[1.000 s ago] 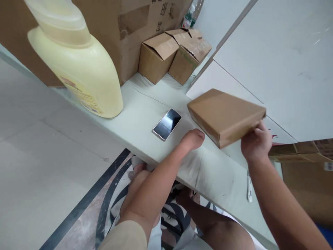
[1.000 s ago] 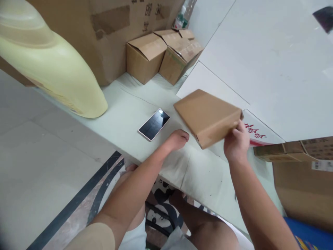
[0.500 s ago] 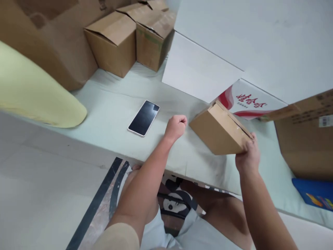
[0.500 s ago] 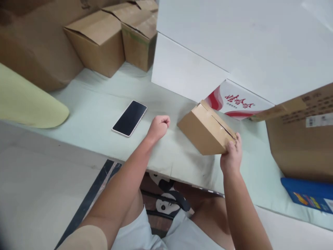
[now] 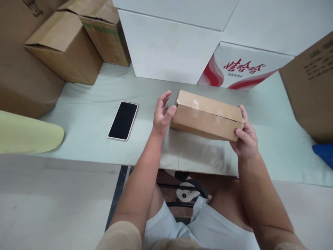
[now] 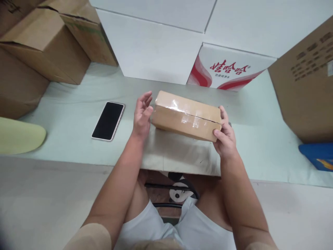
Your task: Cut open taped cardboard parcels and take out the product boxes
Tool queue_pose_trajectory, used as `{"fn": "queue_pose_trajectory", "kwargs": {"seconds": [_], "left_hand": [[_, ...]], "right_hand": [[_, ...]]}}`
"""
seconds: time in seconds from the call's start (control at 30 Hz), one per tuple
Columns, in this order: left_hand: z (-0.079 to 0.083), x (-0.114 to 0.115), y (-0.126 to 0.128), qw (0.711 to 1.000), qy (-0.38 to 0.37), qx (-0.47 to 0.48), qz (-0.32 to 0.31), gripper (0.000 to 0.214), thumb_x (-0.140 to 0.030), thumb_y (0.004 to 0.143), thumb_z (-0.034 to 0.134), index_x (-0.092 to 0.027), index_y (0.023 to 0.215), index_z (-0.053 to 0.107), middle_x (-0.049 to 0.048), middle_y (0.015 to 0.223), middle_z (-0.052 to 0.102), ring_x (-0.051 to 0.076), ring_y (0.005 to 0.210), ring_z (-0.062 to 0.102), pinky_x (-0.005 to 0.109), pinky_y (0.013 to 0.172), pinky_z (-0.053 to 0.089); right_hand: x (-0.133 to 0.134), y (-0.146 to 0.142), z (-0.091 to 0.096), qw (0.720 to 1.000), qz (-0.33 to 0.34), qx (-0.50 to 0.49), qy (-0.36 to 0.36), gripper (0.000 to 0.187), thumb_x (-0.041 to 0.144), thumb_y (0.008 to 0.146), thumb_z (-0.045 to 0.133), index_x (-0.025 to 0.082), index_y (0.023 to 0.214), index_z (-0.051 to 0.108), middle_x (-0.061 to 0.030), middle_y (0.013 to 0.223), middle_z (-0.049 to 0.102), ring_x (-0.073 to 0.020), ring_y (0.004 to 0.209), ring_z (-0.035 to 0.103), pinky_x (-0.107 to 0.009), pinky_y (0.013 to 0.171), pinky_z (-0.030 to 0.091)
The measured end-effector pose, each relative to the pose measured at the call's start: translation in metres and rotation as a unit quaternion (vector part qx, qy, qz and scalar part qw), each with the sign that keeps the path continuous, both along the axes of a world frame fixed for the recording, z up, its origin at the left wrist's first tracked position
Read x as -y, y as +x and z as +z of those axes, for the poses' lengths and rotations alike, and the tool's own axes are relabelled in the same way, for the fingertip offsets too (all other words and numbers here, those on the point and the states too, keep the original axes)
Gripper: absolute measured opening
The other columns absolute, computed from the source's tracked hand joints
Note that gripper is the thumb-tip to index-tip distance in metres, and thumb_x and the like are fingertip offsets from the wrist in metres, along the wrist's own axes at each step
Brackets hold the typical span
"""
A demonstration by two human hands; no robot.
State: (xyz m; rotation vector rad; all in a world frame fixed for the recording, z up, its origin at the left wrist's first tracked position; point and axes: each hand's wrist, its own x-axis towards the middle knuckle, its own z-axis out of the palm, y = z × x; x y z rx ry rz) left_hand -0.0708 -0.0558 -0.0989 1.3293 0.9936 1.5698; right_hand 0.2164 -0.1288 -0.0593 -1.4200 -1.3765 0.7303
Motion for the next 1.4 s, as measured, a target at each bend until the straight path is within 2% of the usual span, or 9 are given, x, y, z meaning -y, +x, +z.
{"fn": "queue_pose_trajectory", "kwargs": {"seconds": [0.1,0.2,0.33,0.43,0.6,0.93,1.13,1.3,1.4], "left_hand": [[0.001,0.001,-0.002,0.997,0.001,-0.009,-0.077,0.077,-0.078,0.079,0.068,-0.034,0.141,0.052,0.008,0.155,0.054,0.031,0.15,0.046,0.043,0.118,0.042],[0.009,0.008,-0.001,0.99,-0.037,-0.015,-0.134,0.074,-0.071,0.077,0.07,-0.032,0.137,0.058,0.009,0.141,0.062,0.03,0.128,0.061,0.041,0.107,0.05],[0.018,0.013,0.0,0.989,-0.066,0.0,-0.132,0.062,-0.054,0.073,0.072,-0.03,0.13,0.064,0.0076,0.131,0.064,0.026,0.112,0.063,0.037,0.098,0.053],[0.022,0.013,0.002,0.988,-0.076,0.008,-0.134,0.06,-0.044,0.071,0.071,-0.028,0.128,0.063,0.0078,0.13,0.063,0.025,0.109,0.062,0.034,0.094,0.053],[0.027,0.018,0.003,0.987,-0.088,-0.004,-0.132,0.059,-0.041,0.068,0.067,-0.026,0.125,0.058,0.0087,0.129,0.061,0.023,0.104,0.061,0.032,0.088,0.052],[0.029,0.034,0.0,0.99,-0.081,-0.028,-0.115,0.053,-0.04,0.071,0.066,-0.025,0.122,0.057,0.0072,0.124,0.062,0.019,0.092,0.058,0.03,0.083,0.051],[0.027,0.026,0.006,0.99,-0.087,0.004,-0.11,0.052,-0.04,0.068,0.066,-0.025,0.117,0.055,0.0067,0.119,0.06,0.02,0.093,0.057,0.03,0.08,0.049],[0.027,0.025,0.009,0.989,-0.081,0.003,-0.123,0.053,-0.045,0.069,0.066,-0.027,0.117,0.053,0.0072,0.121,0.059,0.022,0.099,0.057,0.03,0.082,0.05],[0.026,0.026,0.013,0.988,-0.068,-0.006,-0.138,0.057,-0.049,0.071,0.067,-0.028,0.121,0.051,0.0079,0.123,0.058,0.023,0.105,0.057,0.031,0.086,0.051]], "right_hand": [[0.005,0.001,0.001,0.995,0.047,-0.089,-0.01,0.056,0.073,0.064,0.078,0.023,0.078,0.057,-0.002,0.169,0.037,-0.0357,0.155,0.038,-0.053,0.112,0.051],[0.007,0.016,-0.005,0.993,-0.045,-0.111,-0.002,0.049,0.069,0.072,0.071,0.025,0.084,0.055,-0.0086,0.153,0.055,-0.0327,0.141,0.055,-0.051,0.106,0.053],[0.011,0.057,-0.017,0.961,-0.22,0.136,-0.099,0.035,0.048,0.077,0.065,0.022,0.101,0.061,-0.0141,0.124,0.067,-0.0295,0.119,0.066,-0.048,0.104,0.052],[0.016,0.081,-0.022,0.901,-0.198,0.316,-0.223,0.038,0.035,0.077,0.064,0.018,0.111,0.066,-0.0177,0.122,0.067,-0.0307,0.115,0.066,-0.049,0.107,0.049],[0.021,0.091,-0.018,0.887,-0.204,0.32,-0.265,0.042,0.021,0.072,0.064,0.019,0.114,0.067,-0.0135,0.099,0.072,-0.0309,0.101,0.067,-0.046,0.098,0.049],[0.043,0.06,0.019,0.944,-0.21,0.109,-0.231,0.065,0.046,0.074,0.059,0.022,0.134,0.051,-0.0062,0.098,0.072,-0.0172,0.073,0.062,-0.034,0.071,0.056],[0.044,0.028,0.061,0.962,-0.153,-0.193,-0.121,0.06,0.026,0.058,0.065,0.033,0.117,0.057,0.0041,0.079,0.066,-0.0112,0.059,0.052,-0.024,0.053,0.045],[0.048,0.01,0.081,0.98,-0.035,-0.194,-0.017,0.04,0.036,0.071,0.067,0.042,0.11,0.066,0.0021,0.089,0.068,-0.0194,0.08,0.067,-0.04,0.076,0.059],[0.042,-0.011,0.08,0.975,0.0,-0.218,0.032,0.036,0.041,0.071,0.08,0.044,0.106,0.07,0.0041,0.083,0.069,-0.0179,0.081,0.069,-0.034,0.071,0.059]]}}
